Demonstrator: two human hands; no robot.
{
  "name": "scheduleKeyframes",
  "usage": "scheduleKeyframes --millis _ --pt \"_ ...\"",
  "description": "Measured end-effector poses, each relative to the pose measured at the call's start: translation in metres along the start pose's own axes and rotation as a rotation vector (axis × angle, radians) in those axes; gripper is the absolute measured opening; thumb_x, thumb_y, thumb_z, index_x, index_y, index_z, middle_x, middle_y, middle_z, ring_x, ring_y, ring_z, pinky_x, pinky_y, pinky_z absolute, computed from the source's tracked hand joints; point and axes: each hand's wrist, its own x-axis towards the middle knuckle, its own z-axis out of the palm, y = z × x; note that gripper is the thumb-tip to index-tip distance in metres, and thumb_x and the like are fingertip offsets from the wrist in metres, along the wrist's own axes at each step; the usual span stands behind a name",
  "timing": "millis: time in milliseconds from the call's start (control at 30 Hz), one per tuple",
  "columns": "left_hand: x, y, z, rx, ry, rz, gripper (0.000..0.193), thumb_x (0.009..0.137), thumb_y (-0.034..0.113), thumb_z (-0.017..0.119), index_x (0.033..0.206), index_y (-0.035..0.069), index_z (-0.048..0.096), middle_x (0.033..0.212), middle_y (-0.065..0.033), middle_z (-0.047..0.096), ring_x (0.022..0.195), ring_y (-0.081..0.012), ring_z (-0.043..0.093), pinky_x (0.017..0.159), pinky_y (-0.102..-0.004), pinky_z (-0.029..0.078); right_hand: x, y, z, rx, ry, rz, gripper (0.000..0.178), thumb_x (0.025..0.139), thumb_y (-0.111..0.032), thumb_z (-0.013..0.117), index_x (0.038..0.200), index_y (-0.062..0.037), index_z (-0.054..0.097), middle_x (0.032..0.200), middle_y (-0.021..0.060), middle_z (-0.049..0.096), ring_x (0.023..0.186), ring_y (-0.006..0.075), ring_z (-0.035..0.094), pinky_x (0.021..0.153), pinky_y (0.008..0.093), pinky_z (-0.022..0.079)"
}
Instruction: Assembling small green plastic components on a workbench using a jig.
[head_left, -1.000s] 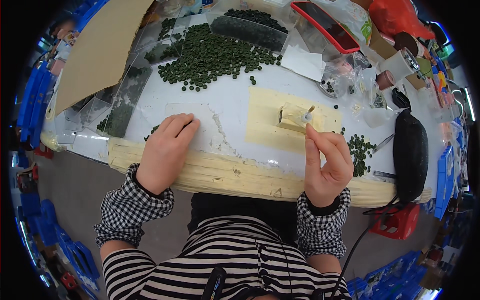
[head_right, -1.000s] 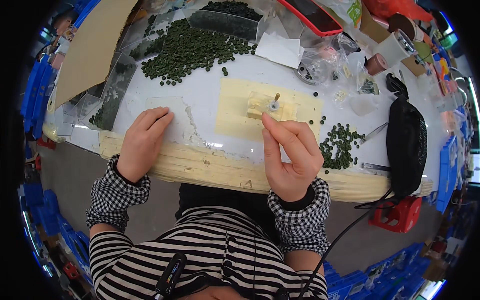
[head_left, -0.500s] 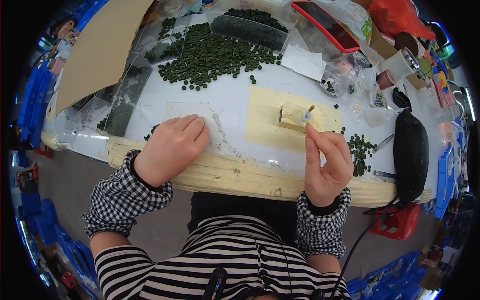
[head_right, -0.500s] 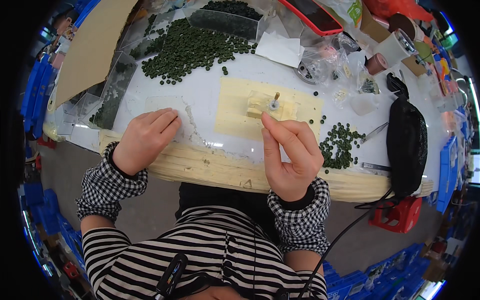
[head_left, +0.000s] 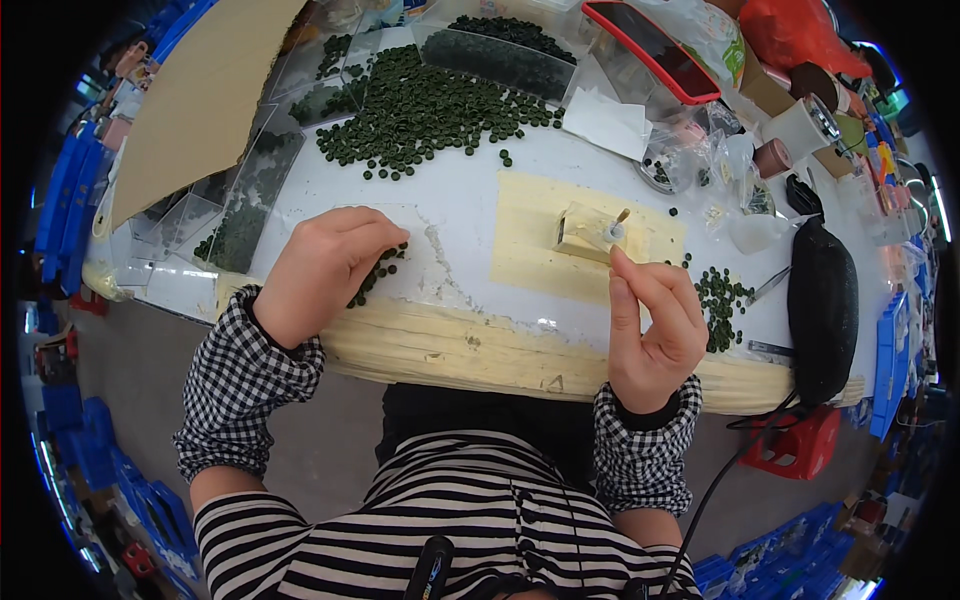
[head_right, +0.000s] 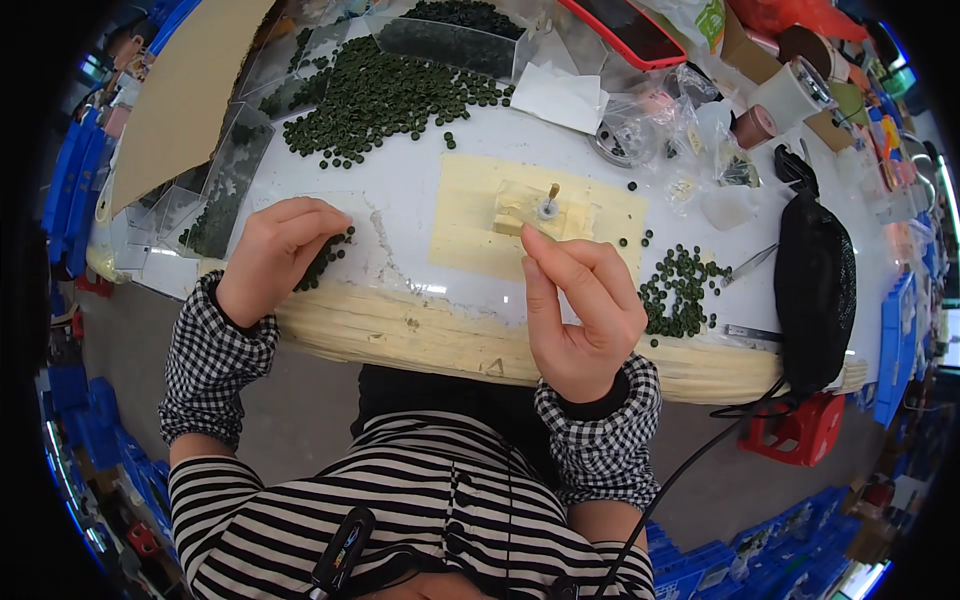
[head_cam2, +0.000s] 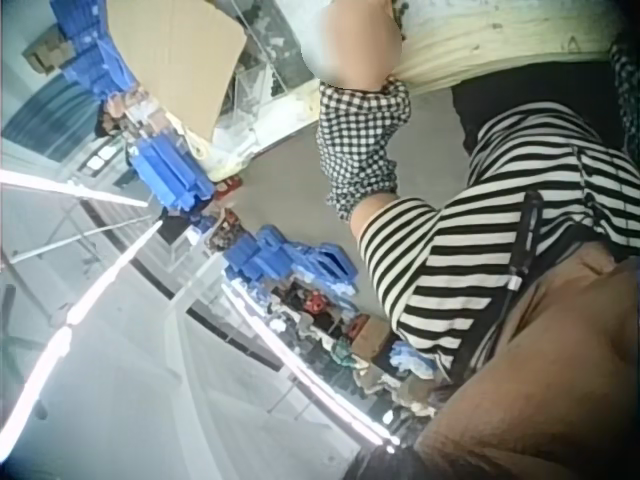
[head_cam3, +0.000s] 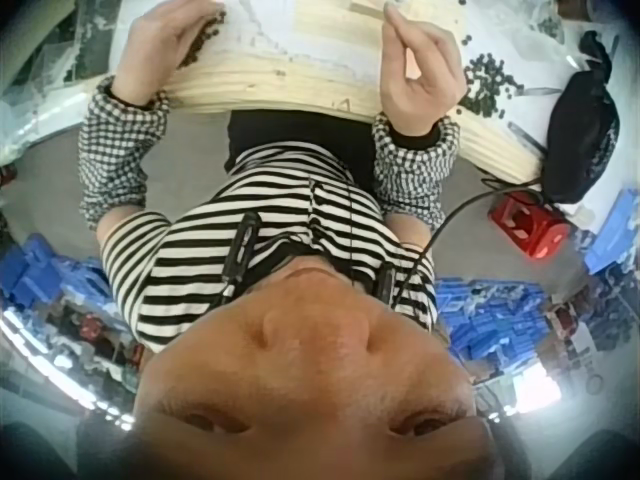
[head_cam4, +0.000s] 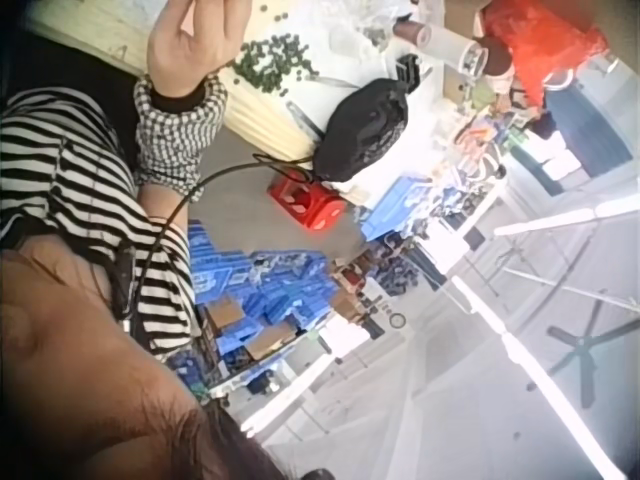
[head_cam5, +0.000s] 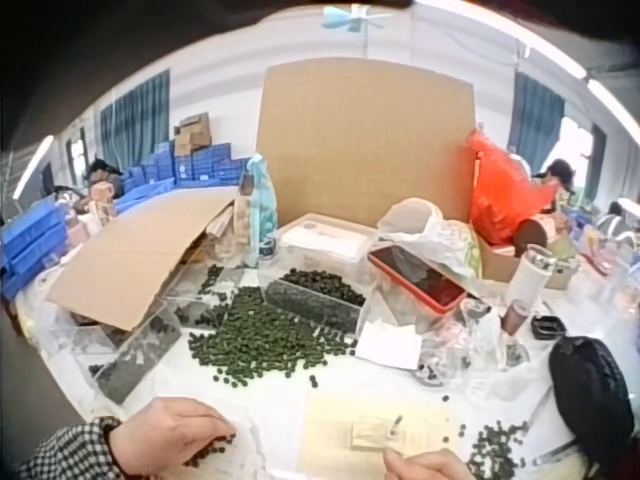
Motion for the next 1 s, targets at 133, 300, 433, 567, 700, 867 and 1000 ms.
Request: scheduleKeyframes --millis 133,300,433,567,700,867,1000 --pt "-0.003 -0.002 0.001 -0.834 0.195 -0.442 0.014 0.089 0.003 0.058 0.101 -0.002 0.063 0.094 -0.0084 0.065 0.085 -0.0174 0.064 0.073 -0.0263 0.053 0.000 0.000 0.000 -0.010 -0.003 0.000 0.028 0.074 0.010 0.067 0.100 -0.0005 0.069 0.077 0.0075 0.060 0.065 0.0138 0.057 0.060 0.0218 0.046" --pt "-0.008 0.010 0.006 -1.781 0.330 -0.774 0.029 0.094 0.006 0.051 0.121 -0.002 0.048 0.101 -0.0077 0.059 0.093 -0.0139 0.057 0.078 -0.0220 0.050 0.001 -0.001 0.000 -0.008 -0.008 -0.007 0.028 0.074 0.010 0.067 0.100 -0.0007 0.069 0.077 0.0076 0.060 0.065 0.0137 0.057 0.060 0.0219 0.046" --pt "-0.003 0.036 0.017 -2.066 0.303 -0.790 0.031 0.095 0.008 0.047 0.124 -0.003 0.043 0.096 -0.0059 0.054 0.081 -0.0109 0.049 0.067 -0.0196 0.044 0.001 -0.001 0.000 -0.001 0.003 -0.003 0.028 0.075 0.010 0.067 0.100 -0.0008 0.069 0.077 0.0075 0.060 0.065 0.0136 0.057 0.060 0.0220 0.046" --pt "0.013 0.073 0.025 -2.080 0.132 -0.802 0.026 0.098 0.013 0.044 0.119 -0.002 0.047 0.091 -0.0028 0.051 0.074 -0.0077 0.042 0.061 -0.0181 0.039 0.000 0.000 -0.001 -0.010 0.005 0.008 0.028 0.075 0.010 0.066 0.101 -0.0009 0.069 0.077 0.0074 0.060 0.066 0.0138 0.057 0.060 0.0222 0.046" --pt "0.022 0.085 0.036 -2.154 -0.163 -0.658 0.027 0.098 0.016 0.044 0.117 -0.003 0.050 0.097 -0.0036 0.054 0.080 -0.0088 0.049 0.065 -0.0183 0.043 0.000 0.000 -0.001 0.013 0.014 0.009 0.027 0.074 0.009 0.066 0.100 -0.0005 0.069 0.078 0.0080 0.060 0.067 0.0152 0.057 0.061 0.0232 0.046" --pt "0.040 0.102 0.043 -1.987 -0.209 -0.640 0.032 0.096 0.007 0.041 0.125 -0.006 0.045 0.118 -0.0132 0.055 0.110 -0.0203 0.055 0.095 -0.0280 0.046 0.002 0.000 -0.007 0.010 -0.036 -0.053 0.025 0.069 0.000 0.070 0.094 -0.0032 0.070 0.084 0.0080 0.060 0.078 0.0210 0.056 0.070 0.0294 0.046" --pt "0.049 0.097 0.045 -2.007 -0.310 -0.584 0.038 0.092 -0.002 0.037 0.129 -0.008 0.041 0.121 -0.0152 0.053 0.114 -0.0214 0.053 0.100 -0.0307 0.044 0.007 -0.007 -0.007 -0.202 -0.104 -0.175 0.027 0.064 -0.004 0.071 0.090 -0.0076 0.070 0.092 0.0063 0.060 0.090 0.0254 0.053 0.077 0.0341 0.045"
